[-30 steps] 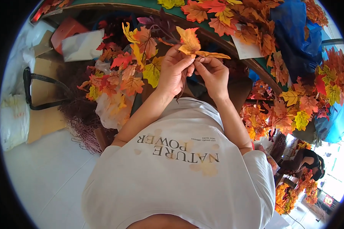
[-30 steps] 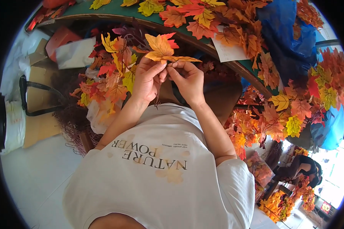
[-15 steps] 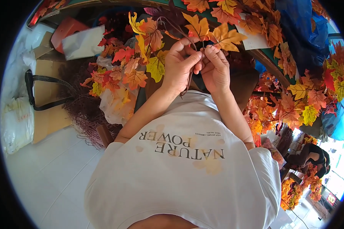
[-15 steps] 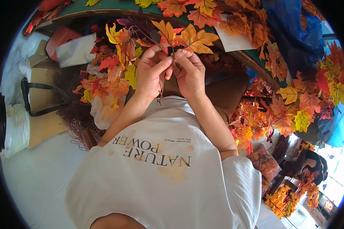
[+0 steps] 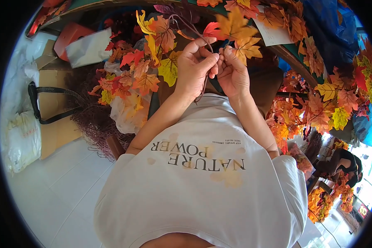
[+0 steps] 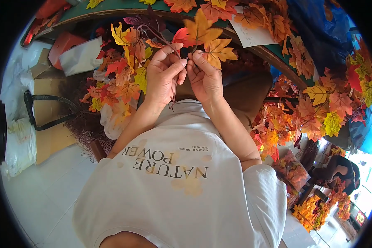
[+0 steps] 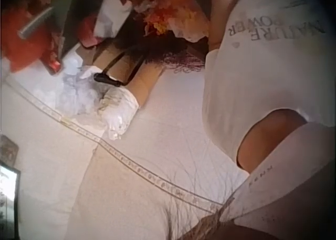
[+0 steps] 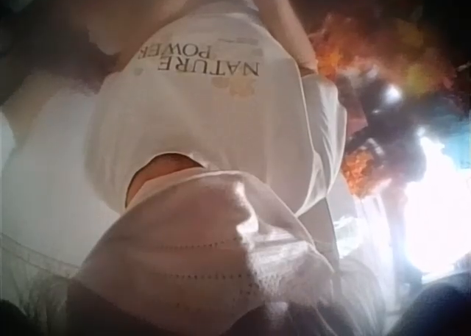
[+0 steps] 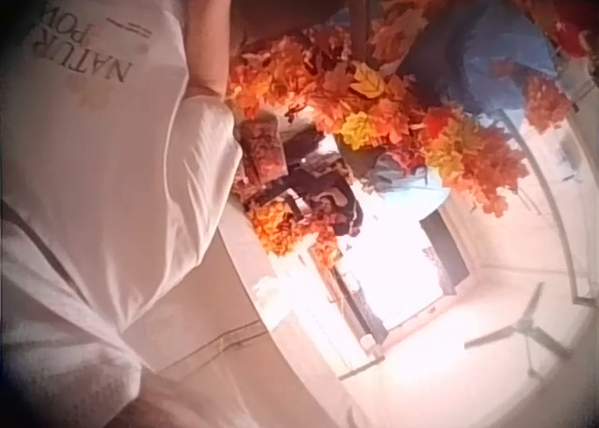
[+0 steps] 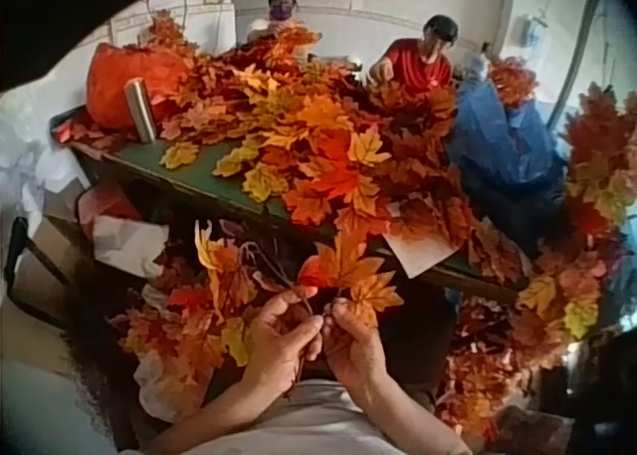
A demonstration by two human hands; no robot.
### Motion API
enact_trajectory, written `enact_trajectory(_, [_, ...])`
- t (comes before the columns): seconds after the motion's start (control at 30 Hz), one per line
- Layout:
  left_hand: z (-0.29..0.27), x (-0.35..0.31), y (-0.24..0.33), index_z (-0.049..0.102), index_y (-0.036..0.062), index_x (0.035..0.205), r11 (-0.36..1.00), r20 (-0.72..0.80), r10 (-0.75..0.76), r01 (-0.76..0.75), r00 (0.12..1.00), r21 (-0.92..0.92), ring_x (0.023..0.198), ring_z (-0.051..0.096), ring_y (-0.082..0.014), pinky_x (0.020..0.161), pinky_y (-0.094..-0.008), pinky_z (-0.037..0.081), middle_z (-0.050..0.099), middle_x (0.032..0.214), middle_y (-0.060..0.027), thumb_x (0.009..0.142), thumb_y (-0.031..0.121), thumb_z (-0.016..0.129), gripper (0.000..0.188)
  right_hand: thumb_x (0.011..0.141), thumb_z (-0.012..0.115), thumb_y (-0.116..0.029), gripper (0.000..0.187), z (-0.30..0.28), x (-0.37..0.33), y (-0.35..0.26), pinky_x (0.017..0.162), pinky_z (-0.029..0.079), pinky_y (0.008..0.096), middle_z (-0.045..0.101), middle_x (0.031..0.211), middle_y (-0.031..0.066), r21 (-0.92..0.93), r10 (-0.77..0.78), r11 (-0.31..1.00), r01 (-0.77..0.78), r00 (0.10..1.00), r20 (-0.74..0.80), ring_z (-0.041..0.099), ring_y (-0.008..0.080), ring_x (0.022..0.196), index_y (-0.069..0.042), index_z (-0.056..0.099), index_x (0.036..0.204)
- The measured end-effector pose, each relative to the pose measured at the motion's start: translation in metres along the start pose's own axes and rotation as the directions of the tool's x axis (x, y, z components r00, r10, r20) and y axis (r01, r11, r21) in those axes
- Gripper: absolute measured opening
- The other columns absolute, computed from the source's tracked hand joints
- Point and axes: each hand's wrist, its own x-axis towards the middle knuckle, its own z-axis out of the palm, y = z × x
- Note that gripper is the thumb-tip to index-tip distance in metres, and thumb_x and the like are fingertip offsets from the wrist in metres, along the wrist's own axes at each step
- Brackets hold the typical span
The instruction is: The person assembles artificial maple leaf garlands by attaching individual artificial leaves to a wire frame by hand.
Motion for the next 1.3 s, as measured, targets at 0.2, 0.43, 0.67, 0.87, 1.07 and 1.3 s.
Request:
enact_trajectory(0.2, [0.000,0.001,-0.002,0.052,-0.0012,0.115,1.000,-0.021,-0.007,0.008,1.000,0.012,0.052,0.052,-0.0084,0.043,-0.0191,0.038,0.057,0.070,-0.0048,0.081,-0.005,0.059,0.034,0.088,0.059,-0.014,0.013,0.001,-0.003,0.007,0.063,0.051,0.0208,0.061,0.078,0.0036,0.028,0.113,0.993,-0.114,0.993,0.040,0.059,0.0108,0.067,-0.003,0.058,0.094])
enact_trajectory(0.43, [0.000,0.001,-0.004,0.052,-0.0017,0.115,0.999,-0.034,-0.041,0.042,0.999,0.016,0.052,0.053,-0.0084,0.043,-0.0185,0.039,0.059,0.072,-0.0064,0.081,-0.006,0.058,0.034,0.091,0.057,-0.017,0.014,-0.005,-0.002,0.010,0.058,0.050,0.0216,0.060,0.076,0.0028,0.056,0.100,0.993,-0.105,0.991,0.083,0.057,0.0089,0.065,-0.003,0.057,0.093])
enact_trajectory(0.67, [0.000,0.001,-0.005,0.051,-0.0033,0.114,0.999,-0.047,-0.042,0.043,0.998,0.022,0.051,0.052,-0.0085,0.042,-0.0190,0.038,0.058,0.071,-0.0062,0.081,-0.005,0.059,0.034,0.091,0.056,-0.017,0.013,-0.009,0.002,0.012,0.059,0.051,0.0226,0.061,0.078,0.0027,0.065,0.128,0.989,-0.130,0.991,0.034,0.058,0.0079,0.066,-0.005,0.057,0.093])
enact_trajectory(0.87, [-0.002,0.002,-0.008,0.052,-0.0036,0.114,0.999,-0.055,-0.034,0.036,0.998,0.033,0.050,0.051,-0.0082,0.042,-0.0191,0.037,0.058,0.071,-0.0062,0.081,-0.005,0.059,0.035,0.094,0.050,-0.023,0.021,-0.006,0.001,0.012,0.052,0.048,0.0306,0.058,0.067,0.0029,0.053,0.148,0.987,-0.149,0.988,0.037,0.056,0.0141,0.055,-0.005,0.055,0.083])
enact_trajectory(1.07, [-0.004,0.001,-0.008,0.052,-0.0036,0.114,0.999,-0.063,-0.035,0.036,0.997,0.026,0.050,0.050,-0.0078,0.042,-0.0189,0.037,0.058,0.071,-0.0063,0.081,-0.005,0.059,0.034,0.094,0.050,-0.022,0.020,-0.002,-0.002,0.013,0.053,0.048,0.0304,0.059,0.070,0.0034,-0.139,0.009,0.990,0.001,0.997,0.073,0.056,0.0140,0.057,-0.005,0.056,0.085])
enact_trajectory(1.3, [-0.002,0.001,-0.009,0.051,-0.0053,0.113,0.998,-0.053,-0.057,0.058,0.997,0.021,0.049,0.051,-0.0077,0.041,-0.0179,0.037,0.059,0.070,-0.0075,0.081,-0.005,0.059,0.033,0.094,0.049,-0.021,0.021,-0.016,0.002,0.015,0.053,0.049,0.0295,0.059,0.069,0.0046,-0.064,0.076,0.995,-0.071,0.994,0.075,0.056,0.0151,0.056,-0.004,0.056,0.084])
